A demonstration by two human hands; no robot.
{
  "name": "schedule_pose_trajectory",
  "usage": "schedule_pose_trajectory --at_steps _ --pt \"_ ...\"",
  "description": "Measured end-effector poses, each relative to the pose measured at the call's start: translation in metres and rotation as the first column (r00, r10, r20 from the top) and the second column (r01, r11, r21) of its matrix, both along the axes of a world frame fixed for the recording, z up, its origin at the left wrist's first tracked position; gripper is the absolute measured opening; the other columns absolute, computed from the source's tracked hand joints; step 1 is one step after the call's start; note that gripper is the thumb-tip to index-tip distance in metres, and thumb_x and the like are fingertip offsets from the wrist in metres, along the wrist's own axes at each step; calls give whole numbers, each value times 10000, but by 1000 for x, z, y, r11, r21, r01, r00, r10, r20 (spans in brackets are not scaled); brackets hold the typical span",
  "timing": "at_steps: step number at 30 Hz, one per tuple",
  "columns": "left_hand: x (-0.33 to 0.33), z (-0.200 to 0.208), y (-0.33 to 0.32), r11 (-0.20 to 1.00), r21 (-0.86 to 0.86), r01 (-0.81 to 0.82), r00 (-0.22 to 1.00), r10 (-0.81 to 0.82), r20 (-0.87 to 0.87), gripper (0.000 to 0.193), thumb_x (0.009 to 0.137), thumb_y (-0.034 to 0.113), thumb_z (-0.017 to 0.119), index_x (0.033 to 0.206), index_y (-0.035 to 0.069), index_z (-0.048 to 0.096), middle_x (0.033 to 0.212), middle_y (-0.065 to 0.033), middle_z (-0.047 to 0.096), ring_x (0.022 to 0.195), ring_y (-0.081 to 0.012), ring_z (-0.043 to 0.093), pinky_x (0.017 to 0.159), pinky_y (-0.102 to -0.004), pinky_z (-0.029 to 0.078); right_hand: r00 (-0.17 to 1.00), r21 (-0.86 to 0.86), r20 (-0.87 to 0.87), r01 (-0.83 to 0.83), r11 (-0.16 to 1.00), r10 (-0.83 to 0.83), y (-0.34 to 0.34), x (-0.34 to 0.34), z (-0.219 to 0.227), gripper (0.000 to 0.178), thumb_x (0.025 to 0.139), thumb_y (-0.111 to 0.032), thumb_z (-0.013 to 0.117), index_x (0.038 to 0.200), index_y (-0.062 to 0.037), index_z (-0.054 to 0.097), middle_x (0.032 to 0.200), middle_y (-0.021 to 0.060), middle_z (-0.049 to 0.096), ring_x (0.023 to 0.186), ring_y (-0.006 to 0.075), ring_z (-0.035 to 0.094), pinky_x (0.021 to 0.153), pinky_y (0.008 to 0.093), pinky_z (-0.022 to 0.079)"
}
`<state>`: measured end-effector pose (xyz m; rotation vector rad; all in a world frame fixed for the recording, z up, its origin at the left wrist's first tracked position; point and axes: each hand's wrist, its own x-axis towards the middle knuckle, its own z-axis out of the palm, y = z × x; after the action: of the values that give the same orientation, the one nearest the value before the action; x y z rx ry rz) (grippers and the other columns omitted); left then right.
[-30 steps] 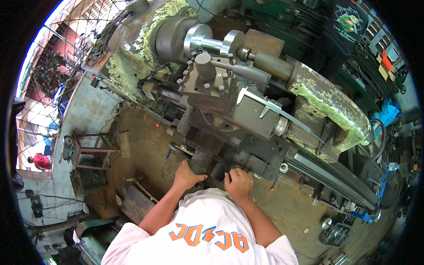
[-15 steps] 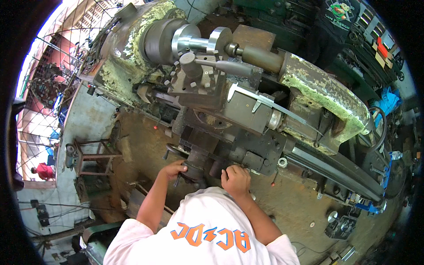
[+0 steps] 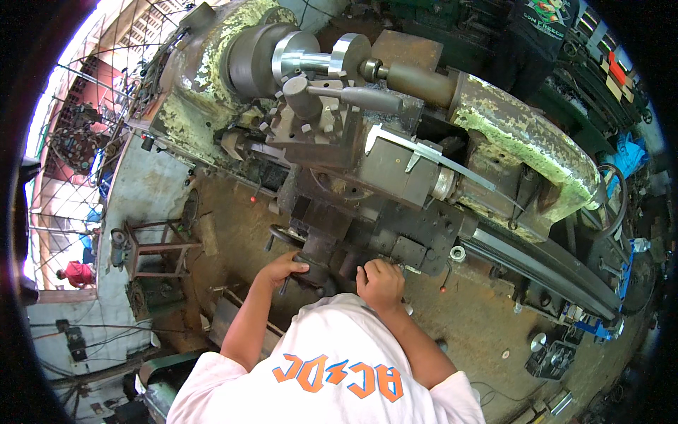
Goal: The person operates a metal lathe, adjusting the tool post and measuring a rotating metal shaft with a vernier caliper. They repeatedly measure different sections of the shaft while the lathe runs, then make further adjustments to the tool post.
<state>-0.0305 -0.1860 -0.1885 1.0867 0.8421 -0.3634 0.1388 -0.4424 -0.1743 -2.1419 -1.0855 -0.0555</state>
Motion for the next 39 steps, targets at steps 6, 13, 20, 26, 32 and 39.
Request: schedule_pose_trajectory --at_steps 6,13,20,26,32,39 --pt "4 8 -5 990 136 24 998 -16 -61 742 784 213 848 1398 -76 549 1309 -163 675 1202 -259 630 1091 -361 445 1000 4 1 2 1000 -2 1 0 3 205 810 -187 740 721 -77 592 748 81 622 685 301 636 642 425 484" --pt "5 5 -7 971 231 65 997 -54 -55 717 752 245 879 1333 -74 606 1224 -163 713 1124 -252 668 1033 -351 488 1000 5 -2 -1 1000 1 0 0 4 198 797 -179 747 725 -77 593 749 81 622 687 300 636 648 424 484" --pt "12 21 -14 926 357 122 989 -85 -117 739 723 276 895 1314 -69 616 1205 -168 717 1104 -259 679 1005 -358 505 1000 19 1 1 1000 -1 1 0 3 197 790 -175 756 726 -76 598 746 84 625 667 308 628 643 425 479" --pt "21 45 -22 870 452 199 972 -116 -204 813 702 315 900 1351 -64 590 1242 -177 703 1154 -275 664 1037 -359 484 1000 -3 1 -2 1000 2 0 0 4 197 785 -181 753 723 -77 597 750 82 625 671 300 631 645 420 481" --pt "24 51 -30 808 541 233 957 -93 -273 865 669 364 912 1356 -53 591 1235 -195 711 1155 -288 679 1023 -367 499 1000 3 3 -1 1000 1 1 0 3 197 780 -180 756 722 -77 599 743 81 627 672 299 636 642 421 479" --pt "25 49 -35 746 611 265 944 -70 -323 917 623 433 929 1316 -71 602 1196 -225 724 1104 -309 713 970 -372 540 1000 -7 4 -3 1000 3 1 0 4 202 779 -183 757 718 -80 594 743 79 628 678 295 641 649 423 480"
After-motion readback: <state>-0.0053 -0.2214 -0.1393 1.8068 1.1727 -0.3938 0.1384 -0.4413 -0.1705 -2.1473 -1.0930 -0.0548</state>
